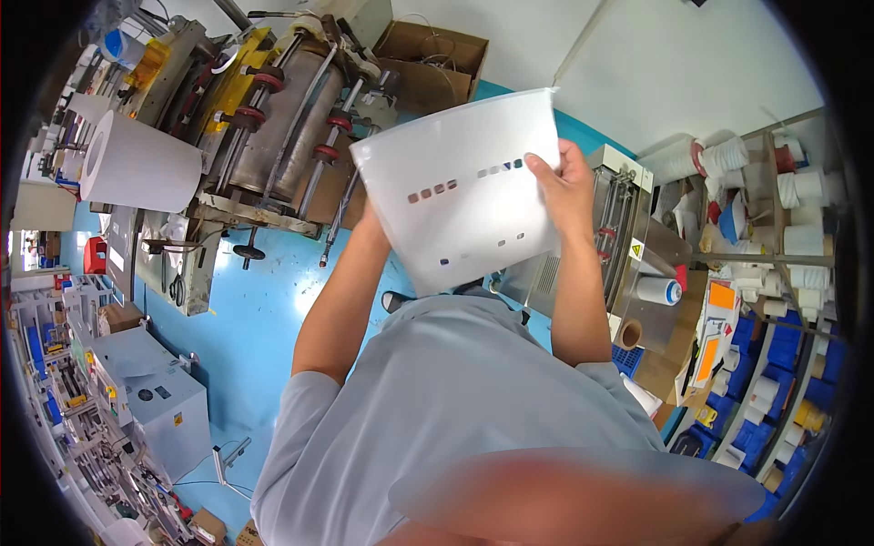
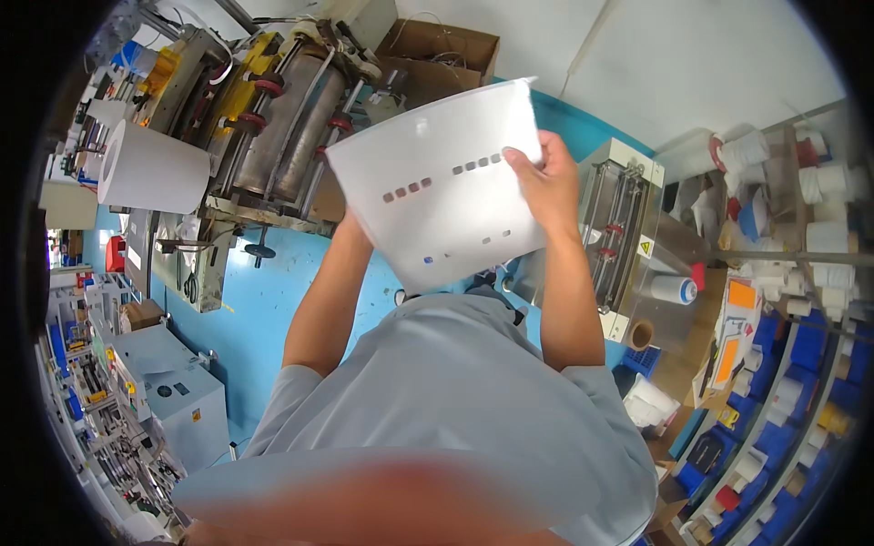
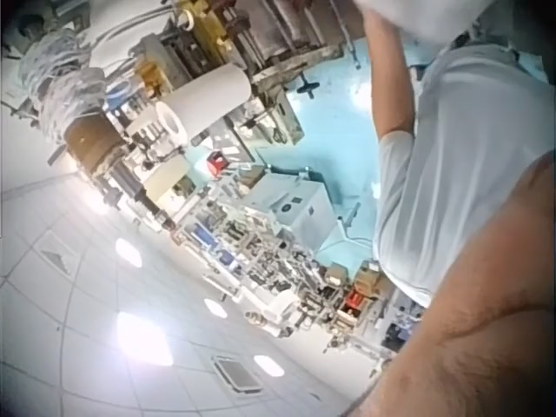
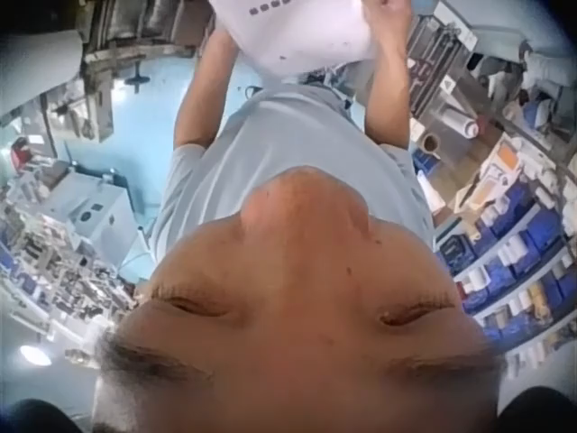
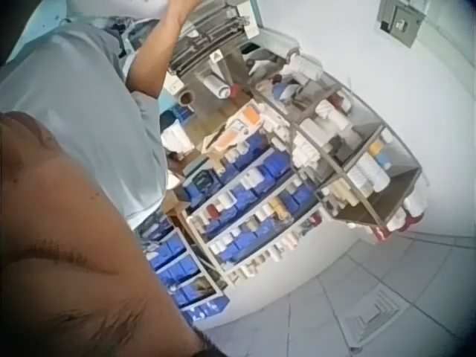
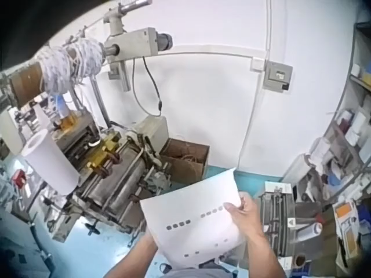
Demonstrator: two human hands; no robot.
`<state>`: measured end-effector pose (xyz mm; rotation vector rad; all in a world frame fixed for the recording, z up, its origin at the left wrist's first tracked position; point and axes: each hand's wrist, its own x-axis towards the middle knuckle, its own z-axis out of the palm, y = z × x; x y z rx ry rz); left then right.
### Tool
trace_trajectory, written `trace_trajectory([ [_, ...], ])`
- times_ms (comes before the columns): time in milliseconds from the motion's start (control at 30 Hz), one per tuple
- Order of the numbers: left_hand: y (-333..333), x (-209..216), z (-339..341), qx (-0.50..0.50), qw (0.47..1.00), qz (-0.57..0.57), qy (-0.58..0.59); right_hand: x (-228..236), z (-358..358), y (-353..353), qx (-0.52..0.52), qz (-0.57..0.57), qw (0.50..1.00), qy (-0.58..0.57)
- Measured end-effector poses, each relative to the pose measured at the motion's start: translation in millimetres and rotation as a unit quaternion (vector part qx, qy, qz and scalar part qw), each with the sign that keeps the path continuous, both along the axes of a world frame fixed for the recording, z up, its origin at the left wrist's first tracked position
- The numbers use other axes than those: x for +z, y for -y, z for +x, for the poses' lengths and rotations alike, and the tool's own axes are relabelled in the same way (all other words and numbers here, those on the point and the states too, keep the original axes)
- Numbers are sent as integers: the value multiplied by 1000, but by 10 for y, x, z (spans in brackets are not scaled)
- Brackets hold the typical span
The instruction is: Preparing and cutting adhesive labels or overlays on a production floor.
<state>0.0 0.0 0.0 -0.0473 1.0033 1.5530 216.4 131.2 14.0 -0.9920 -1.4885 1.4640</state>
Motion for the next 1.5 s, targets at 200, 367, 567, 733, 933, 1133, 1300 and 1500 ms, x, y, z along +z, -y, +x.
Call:
trace_trajectory([
  [200, 213, 402, -181, 33, 967, 163, -192, 31, 28, -47, -58, -21, 997, 52],
  [367, 225, 700, -68, 30, 927, 139, -346, 284, -153, 99, -118, 186, 973, 74],
  [567, 208, 860, 130, 2, 883, 136, -449, 904, -592, 396, 47, 495, 865, 71],
  [733, 267, 1047, 248, -11, 813, 120, -569, 1019, -767, 451, 51, 518, 852, 47],
  [933, 340, 1172, 316, -21, 747, 101, -657, 1151, -755, 520, 55, 490, 870, 31],
  [1133, 340, 1184, 340, 20, 713, 130, -689, 1149, -749, 514, 52, 521, 852, 20],
  [1300, 320, 1229, 382, 29, 716, 130, -685, 1151, -677, 513, 51, 576, 815, 27],
  [1500, 291, 1118, 451, 117, 687, 152, -700, 1030, -602, 721, 99, 376, 918, -77],
])
